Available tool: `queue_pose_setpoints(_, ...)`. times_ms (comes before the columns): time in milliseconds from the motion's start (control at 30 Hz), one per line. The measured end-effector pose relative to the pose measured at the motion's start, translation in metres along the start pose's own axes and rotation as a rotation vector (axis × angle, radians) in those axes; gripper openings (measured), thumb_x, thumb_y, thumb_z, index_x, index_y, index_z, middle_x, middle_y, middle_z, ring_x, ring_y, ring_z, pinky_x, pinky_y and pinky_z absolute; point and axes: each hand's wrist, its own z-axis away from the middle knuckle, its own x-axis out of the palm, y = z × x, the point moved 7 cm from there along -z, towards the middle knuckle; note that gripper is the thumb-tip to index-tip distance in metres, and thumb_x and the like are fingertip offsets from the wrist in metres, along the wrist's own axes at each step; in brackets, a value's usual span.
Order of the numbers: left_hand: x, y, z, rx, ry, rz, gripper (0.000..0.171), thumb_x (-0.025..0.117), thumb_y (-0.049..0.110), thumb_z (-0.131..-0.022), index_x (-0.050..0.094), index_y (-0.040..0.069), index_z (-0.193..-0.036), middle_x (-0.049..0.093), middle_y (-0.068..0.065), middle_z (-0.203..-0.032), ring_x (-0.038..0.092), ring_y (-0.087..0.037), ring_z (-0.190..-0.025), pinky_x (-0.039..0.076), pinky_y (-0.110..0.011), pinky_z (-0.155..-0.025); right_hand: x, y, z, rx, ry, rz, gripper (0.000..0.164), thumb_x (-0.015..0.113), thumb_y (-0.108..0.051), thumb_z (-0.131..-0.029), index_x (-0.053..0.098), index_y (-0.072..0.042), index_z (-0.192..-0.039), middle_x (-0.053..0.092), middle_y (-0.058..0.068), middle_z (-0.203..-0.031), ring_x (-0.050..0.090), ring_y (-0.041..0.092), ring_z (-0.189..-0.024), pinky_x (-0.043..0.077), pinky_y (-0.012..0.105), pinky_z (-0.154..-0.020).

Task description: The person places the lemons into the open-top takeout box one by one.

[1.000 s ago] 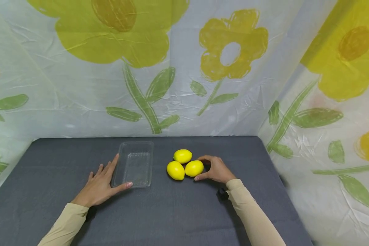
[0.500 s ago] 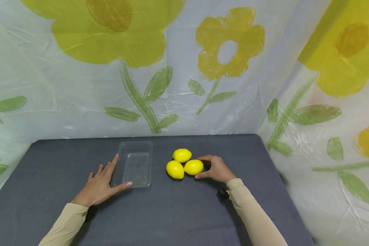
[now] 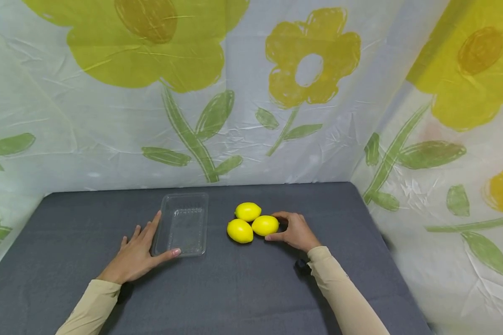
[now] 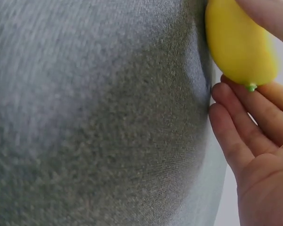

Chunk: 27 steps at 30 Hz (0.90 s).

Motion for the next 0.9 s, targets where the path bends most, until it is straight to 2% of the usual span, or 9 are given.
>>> queue_pose_setpoints(300,-0.0001,0.0008,0.0002,-0.001,-0.008,0.006,0.118,0.058,0.081,-0.084,-0.009,0.025,-0.164,0.019,-0.038,-0.159,0.007,-0.064,-0.144,0.003,-0.085,-0.102,0.0019,-0.0013,0.0019,-0.024,0.002,0.001,0.072,0.09,-0.03,-0.078,0.062,-0.001,-0.137,0.064,0.016,-0.135,0.062,0.034,-0.121,0.052,0.048,-0.099)
queue_pose_setpoints(500,-0.0007,0.0009,0.0009,0.001,-0.008,0.003,0.119,0.058,0.081,-0.083,-0.009,0.025,-0.164,0.019,-0.038,-0.159,0.009,-0.064,-0.144,0.005,-0.085,-0.102,0.0007,0.0011,0.0036,-0.021,0.051,-0.001,0.07,0.091,-0.034,-0.076,0.066,-0.003,-0.133,0.067,0.014,-0.13,0.064,0.033,-0.119,0.053,0.047,-0.097)
queue_pose_setpoints(900,-0.0002,-0.0012,0.0013,-0.004,0.001,0.003,0.119,0.057,0.082,-0.083,-0.009,0.026,-0.164,0.021,-0.034,-0.161,0.011,-0.062,-0.144,0.007,-0.085,-0.102,-0.0003,-0.0006,0.0048,-0.014,0.099,-0.049,0.065,0.093,-0.032,-0.074,0.068,-0.006,-0.129,0.068,0.012,-0.128,0.066,0.033,-0.116,0.054,0.047,-0.096)
